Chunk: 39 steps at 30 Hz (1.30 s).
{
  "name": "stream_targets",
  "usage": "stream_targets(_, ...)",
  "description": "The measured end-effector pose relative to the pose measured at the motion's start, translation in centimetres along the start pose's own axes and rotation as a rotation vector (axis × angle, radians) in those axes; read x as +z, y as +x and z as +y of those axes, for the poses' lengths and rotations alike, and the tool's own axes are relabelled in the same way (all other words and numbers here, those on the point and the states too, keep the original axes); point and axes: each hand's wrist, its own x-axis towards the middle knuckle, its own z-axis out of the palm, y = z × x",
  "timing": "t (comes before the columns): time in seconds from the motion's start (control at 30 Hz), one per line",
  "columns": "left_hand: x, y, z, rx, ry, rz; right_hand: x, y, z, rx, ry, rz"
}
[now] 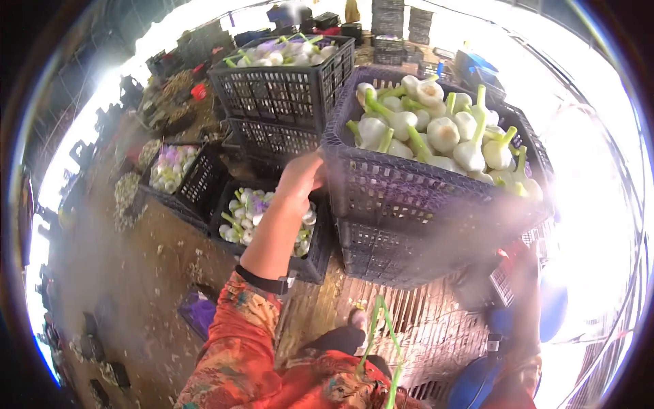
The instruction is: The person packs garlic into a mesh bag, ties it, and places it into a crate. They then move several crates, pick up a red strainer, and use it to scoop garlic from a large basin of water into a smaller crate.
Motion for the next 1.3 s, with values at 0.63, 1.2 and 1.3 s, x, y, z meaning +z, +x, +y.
stream_targets(0.63, -1.4, 0.9, 3.6, -0.04, -0.449, -0.105, 0.2, 1.4, -5.3, -0.387, -0.361, -0.055)
stream_targets(1.2, 9.4, 5.1, 11.3, 0.351, 0.027, 0.049, 3.9, 8.2, -23.6, -0.391, 0.087, -0.256)
stream_targets(1.3, 8.5, 5.1, 12.6, 0.415, 0.275, -0.211, 7.2, 10.9, -24.9, -0.458, -0.247, -0.63)
